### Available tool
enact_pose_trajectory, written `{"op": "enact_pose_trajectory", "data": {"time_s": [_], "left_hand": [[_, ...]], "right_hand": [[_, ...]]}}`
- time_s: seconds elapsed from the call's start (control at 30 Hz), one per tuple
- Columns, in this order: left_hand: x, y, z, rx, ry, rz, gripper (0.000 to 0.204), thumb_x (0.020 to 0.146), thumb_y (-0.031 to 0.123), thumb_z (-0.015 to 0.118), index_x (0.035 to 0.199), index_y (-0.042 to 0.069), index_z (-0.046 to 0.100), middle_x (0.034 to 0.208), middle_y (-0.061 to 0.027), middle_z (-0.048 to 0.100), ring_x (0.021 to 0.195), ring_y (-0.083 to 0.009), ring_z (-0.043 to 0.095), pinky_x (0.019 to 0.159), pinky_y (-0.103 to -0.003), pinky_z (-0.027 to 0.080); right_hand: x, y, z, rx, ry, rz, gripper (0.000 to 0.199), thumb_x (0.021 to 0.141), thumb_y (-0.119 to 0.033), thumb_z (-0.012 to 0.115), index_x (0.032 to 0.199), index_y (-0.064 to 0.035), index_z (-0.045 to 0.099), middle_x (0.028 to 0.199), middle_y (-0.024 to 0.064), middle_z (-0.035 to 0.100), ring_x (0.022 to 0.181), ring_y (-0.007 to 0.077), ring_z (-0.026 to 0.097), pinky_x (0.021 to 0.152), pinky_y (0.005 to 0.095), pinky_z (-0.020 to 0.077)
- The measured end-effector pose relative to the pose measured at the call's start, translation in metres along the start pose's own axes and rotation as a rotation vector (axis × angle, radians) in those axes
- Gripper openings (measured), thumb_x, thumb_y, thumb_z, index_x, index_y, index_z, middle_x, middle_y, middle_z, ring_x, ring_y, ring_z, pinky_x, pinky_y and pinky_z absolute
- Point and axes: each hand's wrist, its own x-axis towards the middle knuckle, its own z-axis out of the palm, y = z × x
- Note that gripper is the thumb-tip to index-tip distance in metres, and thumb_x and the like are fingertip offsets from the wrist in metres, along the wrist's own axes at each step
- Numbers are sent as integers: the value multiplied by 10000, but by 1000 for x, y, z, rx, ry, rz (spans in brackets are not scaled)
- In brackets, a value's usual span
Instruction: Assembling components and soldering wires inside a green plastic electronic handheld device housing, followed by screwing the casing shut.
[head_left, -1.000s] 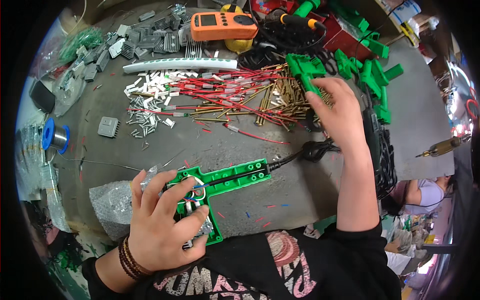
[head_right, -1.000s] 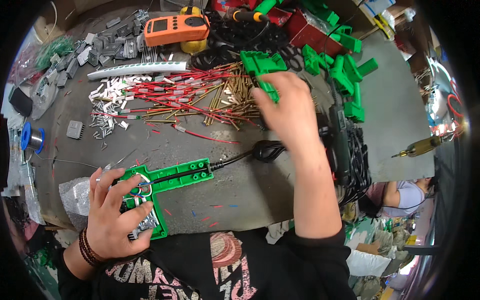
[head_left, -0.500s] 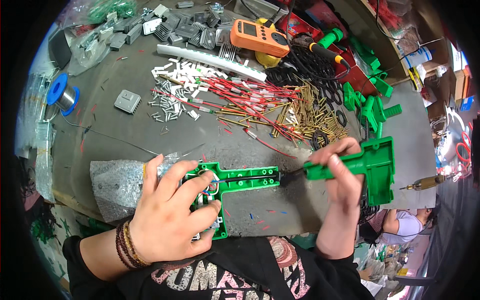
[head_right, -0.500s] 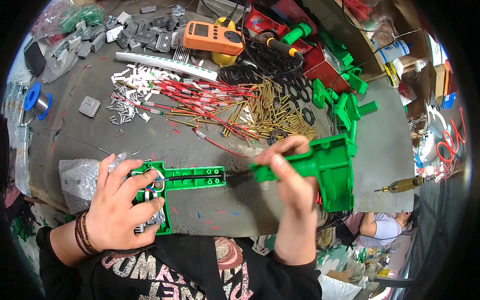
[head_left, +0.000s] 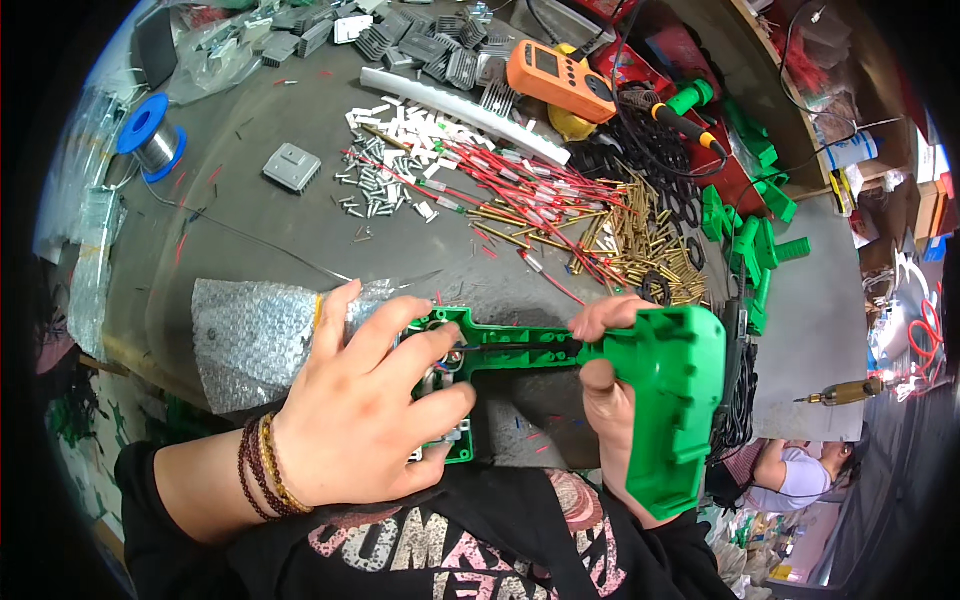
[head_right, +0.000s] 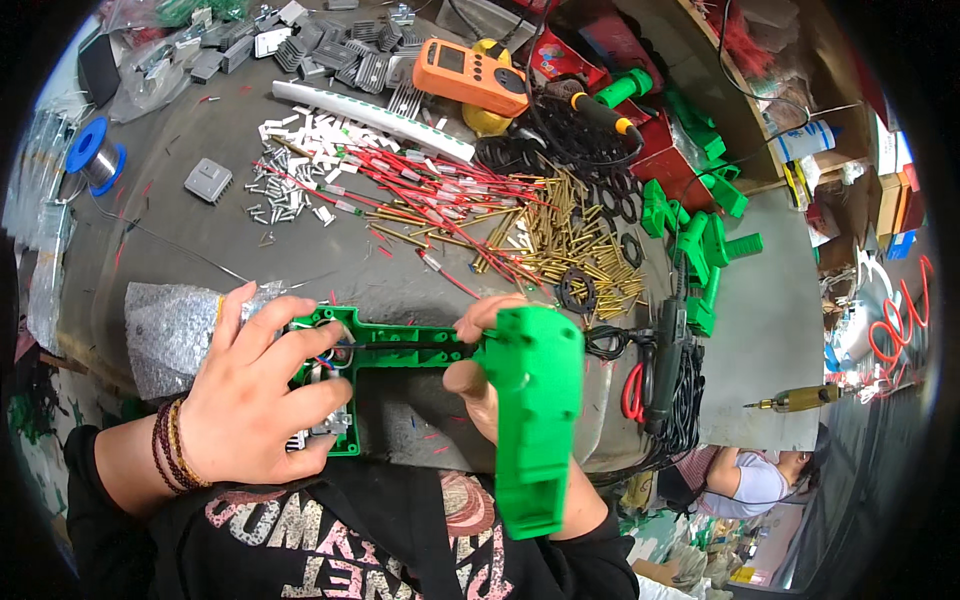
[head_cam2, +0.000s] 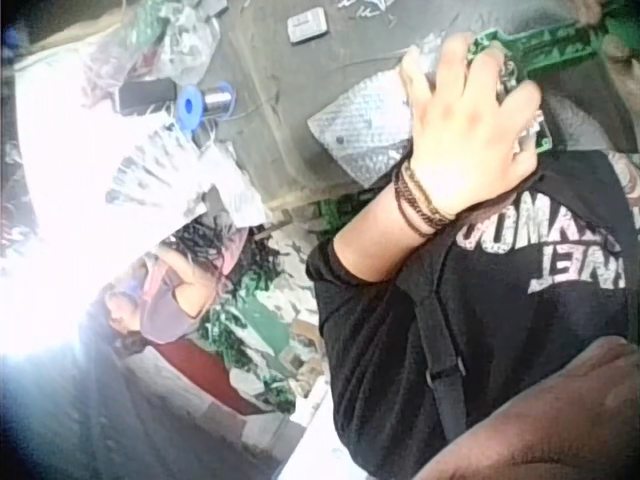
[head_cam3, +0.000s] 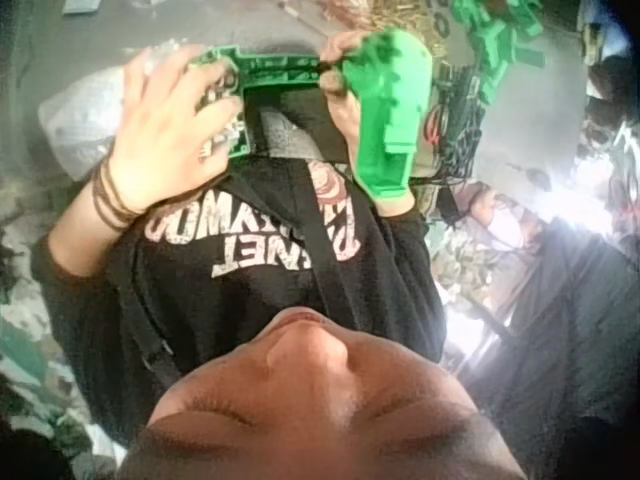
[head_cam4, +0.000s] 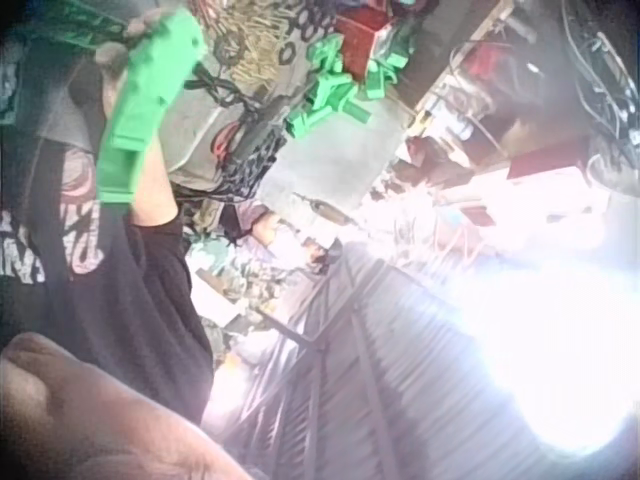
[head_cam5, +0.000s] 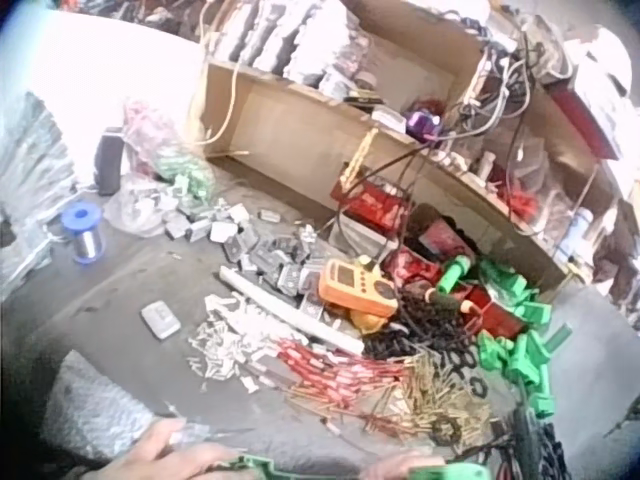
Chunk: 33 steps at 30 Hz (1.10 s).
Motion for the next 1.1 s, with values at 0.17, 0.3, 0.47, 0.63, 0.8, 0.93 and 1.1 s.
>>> {"op": "enact_pose_trajectory", "data": {"time_s": [0.17, 0.3, 0.47, 0.63, 0.8, 0.93, 1.1], "left_hand": [[-4, -3, 8, -117, 38, -63, 844, 570, 238, 882, 1275, 113, 435, 1397, -164, 524, 1286, -392, 509, 1074, -662, 275], [-5, -6, 12, -220, 244, -30, 1013, 617, 246, 866, 1482, 187, 341, 1532, -256, 368, 1235, -384, 548, 1021, -646, 336], [-6, -3, 11, -152, 240, -31, 1031, 664, 372, 884, 1485, 150, 300, 1573, -302, 284, 1360, -459, 456, 1048, -659, 341], [-6, -7, 14, -108, 253, -20, 1021, 692, 381, 868, 1503, 143, 295, 1588, -286, 274, 1408, -480, 397, 1044, -644, 351], [-6, -5, 19, -239, 392, -18, 823, 689, 289, 846, 1377, 153, 414, 1431, -200, 421, 1306, -447, 467, 1025, -634, 369], [-20, -6, 25, -221, 477, 21, 627, 666, 222, 803, 1211, 158, 500, 1201, -107, 498, 1165, -354, 545, 1025, -639, 381], [-20, -2, 19, -102, 326, 29, 333, 659, 246, 772, 933, 96, 658, 994, -28, 596, 1109, -243, 585, 1082, -711, 303]], "right_hand": [[9, 17, -3, -591, -278, -217, 424, 917, -264, 695, 1215, -6, 538, 1068, 167, 618, 938, 354, 593, 856, 437, 478], [12, 16, -4, -596, -366, -273, 513, 903, -399, 700, 1199, -2, 565, 1117, 174, 642, 1000, 369, 613, 886, 448, 469], [12, 6, 7, -637, -432, -224, 423, 871, -302, 742, 1157, -18, 610, 1118, 135, 678, 990, 329, 646, 871, 439, 467], [14, 7, 5, -586, -419, -259, 381, 870, -294, 744, 1120, -28, 636, 1074, 114, 710, 950, 322, 662, 849, 422, 465], [12, 5, 5, -516, -308, -184, 385, 875, -295, 753, 1116, -14, 649, 1072, 136, 718, 965, 316, 672, 877, 405, 492], [6, 13, 3, -444, -286, -132, 400, 881, -310, 753, 1115, -2, 650, 1072, 162, 713, 973, 329, 671, 878, 407, 505], [3, 15, 2, -406, -262, -107, 428, 885, -319, 750, 1132, 13, 646, 1078, 184, 708, 981, 339, 672, 882, 412, 512]]}}
